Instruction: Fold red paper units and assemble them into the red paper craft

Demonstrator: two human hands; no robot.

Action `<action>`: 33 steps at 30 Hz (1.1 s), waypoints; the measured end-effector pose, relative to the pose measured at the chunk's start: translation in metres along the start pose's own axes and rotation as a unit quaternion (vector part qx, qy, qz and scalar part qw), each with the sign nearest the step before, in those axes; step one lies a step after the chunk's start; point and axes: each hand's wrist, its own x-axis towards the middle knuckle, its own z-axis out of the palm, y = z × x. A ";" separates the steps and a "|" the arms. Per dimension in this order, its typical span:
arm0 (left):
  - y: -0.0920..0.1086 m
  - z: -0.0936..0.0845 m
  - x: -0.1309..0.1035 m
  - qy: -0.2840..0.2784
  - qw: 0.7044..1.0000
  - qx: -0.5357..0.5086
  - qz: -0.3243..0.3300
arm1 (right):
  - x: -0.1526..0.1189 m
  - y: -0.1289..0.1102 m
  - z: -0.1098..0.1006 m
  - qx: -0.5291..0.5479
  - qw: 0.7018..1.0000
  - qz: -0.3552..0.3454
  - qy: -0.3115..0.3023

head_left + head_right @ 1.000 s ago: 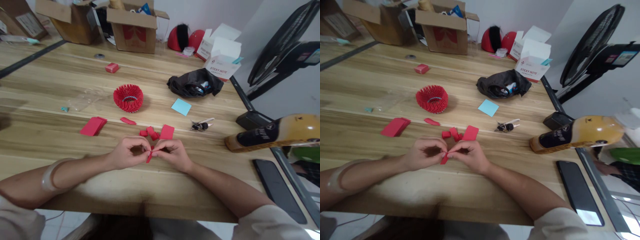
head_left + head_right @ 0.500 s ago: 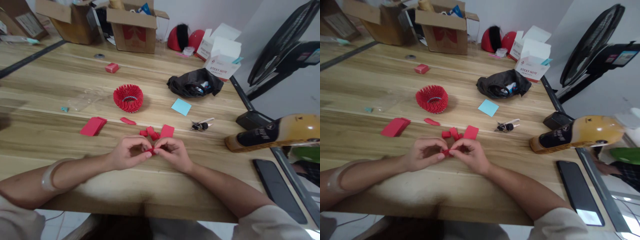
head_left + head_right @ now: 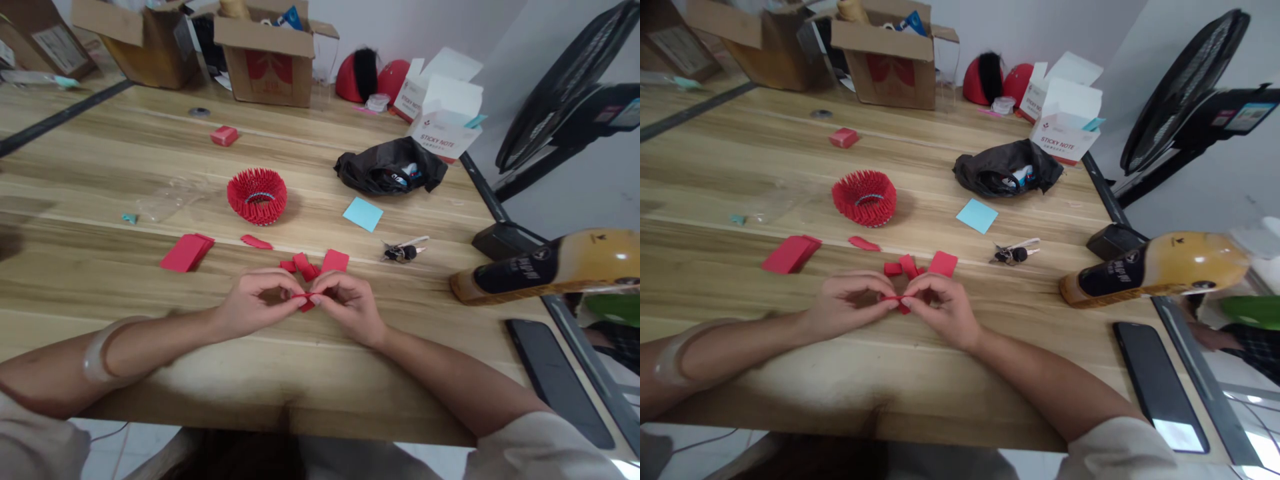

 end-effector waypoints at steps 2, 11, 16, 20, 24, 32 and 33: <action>0.000 0.000 0.000 -0.001 1.000 -0.005 -0.012 | 0.000 -0.001 0.000 -0.002 1.000 -0.009 0.004; 0.001 -0.001 0.000 0.011 1.000 -0.002 -0.011 | 0.001 0.002 -0.001 0.001 1.000 -0.014 0.008; -0.001 -0.002 -0.001 0.016 1.000 -0.005 0.001 | 0.001 0.003 -0.002 -0.006 1.000 -0.008 0.007; -0.002 -0.002 -0.002 0.024 1.000 -0.014 0.006 | 0.001 0.004 -0.002 -0.004 1.000 -0.010 0.012; -0.002 -0.002 -0.002 0.028 1.000 -0.010 0.000 | 0.001 0.004 -0.002 -0.001 1.000 -0.014 0.017; -0.002 -0.003 -0.001 0.029 1.000 -0.006 0.006 | 0.000 0.005 -0.002 -0.002 1.000 0.001 0.017; -0.002 -0.003 -0.001 0.029 1.000 -0.006 0.006 | 0.000 0.006 -0.003 -0.003 1.000 0.002 0.017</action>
